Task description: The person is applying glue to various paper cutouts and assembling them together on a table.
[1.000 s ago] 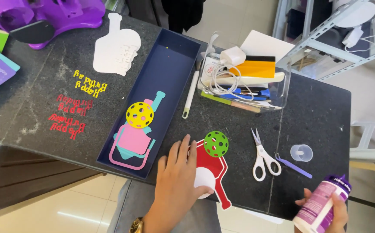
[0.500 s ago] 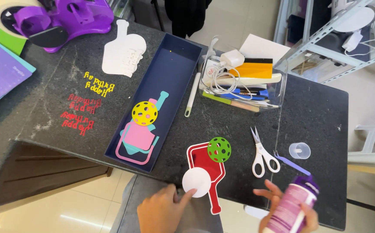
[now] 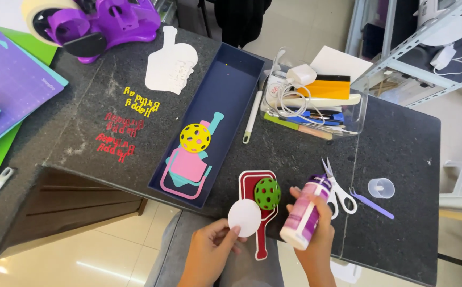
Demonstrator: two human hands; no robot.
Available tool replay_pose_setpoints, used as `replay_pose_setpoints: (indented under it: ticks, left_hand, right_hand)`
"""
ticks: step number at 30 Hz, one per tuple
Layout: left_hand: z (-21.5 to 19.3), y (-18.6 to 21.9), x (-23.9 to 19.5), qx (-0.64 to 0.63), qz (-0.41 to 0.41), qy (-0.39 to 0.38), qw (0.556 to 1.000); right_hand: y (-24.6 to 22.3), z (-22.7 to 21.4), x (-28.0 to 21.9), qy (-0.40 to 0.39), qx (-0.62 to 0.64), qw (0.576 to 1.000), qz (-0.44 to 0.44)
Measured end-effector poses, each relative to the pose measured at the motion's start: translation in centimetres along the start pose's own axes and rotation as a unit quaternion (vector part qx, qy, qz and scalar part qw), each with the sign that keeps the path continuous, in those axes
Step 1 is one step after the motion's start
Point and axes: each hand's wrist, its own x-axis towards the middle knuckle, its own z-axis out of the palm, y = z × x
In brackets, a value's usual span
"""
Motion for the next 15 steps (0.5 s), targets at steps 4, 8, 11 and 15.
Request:
replay_pose_setpoints:
  ticks: [4,8,11,15]
  left_hand:
    - [-0.1,0.6,-0.2,0.016,0.067,0.03,0.997]
    - [-0.7,0.7,-0.8,0.039,0.247,0.106,0.962]
    - [-1.0,2.9,-2.5,0.075,0.373,0.16,0.911]
    - [-0.3,4.2,-4.0,0.15,0.502,0.21,0.826]
  right_hand:
    - [-1.7,1.0,1.6,0.067,0.018,0.997,-0.022]
    - [-1.4,1.1,2.2,0.124,0.107,0.986,-0.037]
    - [-5.2,1.6,3.4,0.159,0.035,0.984,-0.078]
    - [-7.0,1.7,4.1,0.206,0.084,0.964,-0.147]
